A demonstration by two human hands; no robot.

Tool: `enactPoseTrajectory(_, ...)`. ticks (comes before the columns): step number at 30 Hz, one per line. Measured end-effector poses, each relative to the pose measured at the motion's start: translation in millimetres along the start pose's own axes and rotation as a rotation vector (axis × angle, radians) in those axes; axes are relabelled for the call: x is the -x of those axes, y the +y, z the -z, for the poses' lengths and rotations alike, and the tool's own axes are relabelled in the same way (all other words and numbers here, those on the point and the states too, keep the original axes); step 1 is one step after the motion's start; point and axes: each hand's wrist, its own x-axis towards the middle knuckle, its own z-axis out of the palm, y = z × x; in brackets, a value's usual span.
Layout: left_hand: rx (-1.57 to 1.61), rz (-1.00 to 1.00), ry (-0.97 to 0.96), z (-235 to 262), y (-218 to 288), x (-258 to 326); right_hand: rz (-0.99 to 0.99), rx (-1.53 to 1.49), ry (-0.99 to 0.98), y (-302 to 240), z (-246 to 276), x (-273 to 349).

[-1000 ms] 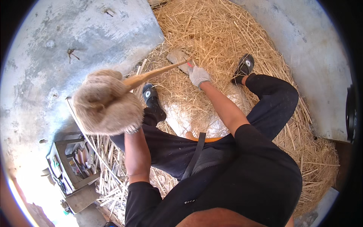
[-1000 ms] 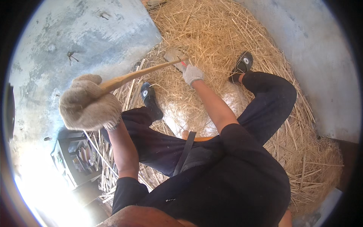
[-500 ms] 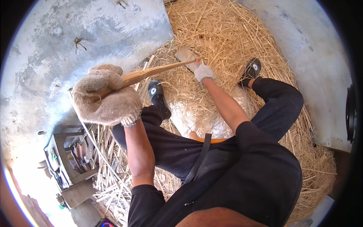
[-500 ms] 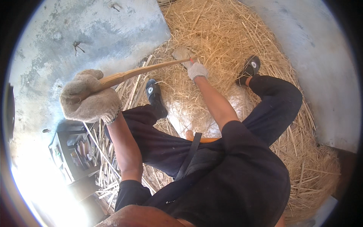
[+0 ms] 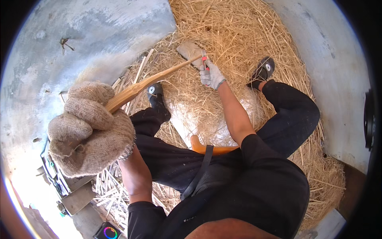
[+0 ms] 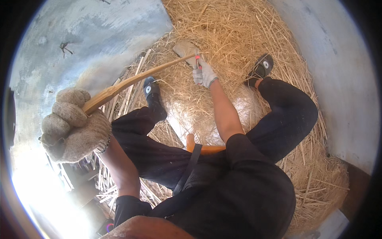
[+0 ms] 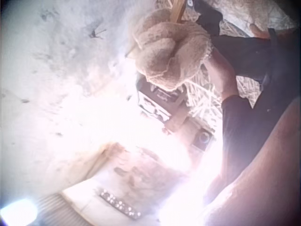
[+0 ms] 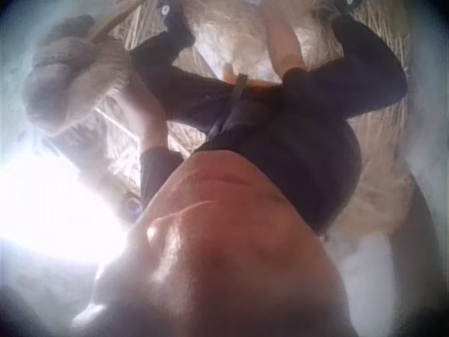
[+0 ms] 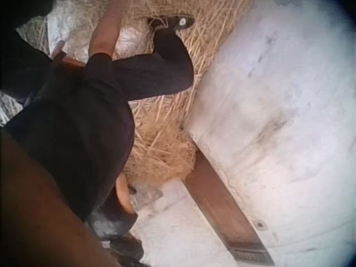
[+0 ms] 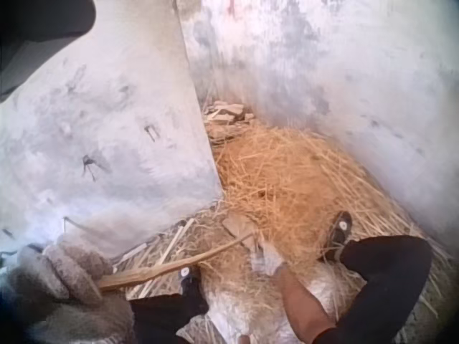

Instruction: The person saws a piece of wood held by hand using a hand saw, then uses a small knife to scrape the surface of the wood.

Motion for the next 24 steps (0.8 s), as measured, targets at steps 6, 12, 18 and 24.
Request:
enactPoseTrajectory(6, -0.061, -0.179, 0.064, -6.2, -18.0, -6.7, 0.498, 0.459, 0.506, -26.6, -28.7, 34.7)
enactPoseTrajectory(12, -0.121, -0.111, 0.017, -3.5, -13.7, 1.8, 0.848, 1.348, 0.805, -13.4, -67.2, 46.3)
enactPoseTrajectory(18, -0.129, -0.154, 0.024, -8.5, -18.7, -14.0, 0.192, 0.501, 0.371, -13.7, -25.0, -3.1)
enactPoseTrajectory(24, -0.214, -0.059, 0.463, -54.0, -8.4, -13.8, 0.748, 0.906, 0.608, -24.2, -35.2, 24.7)
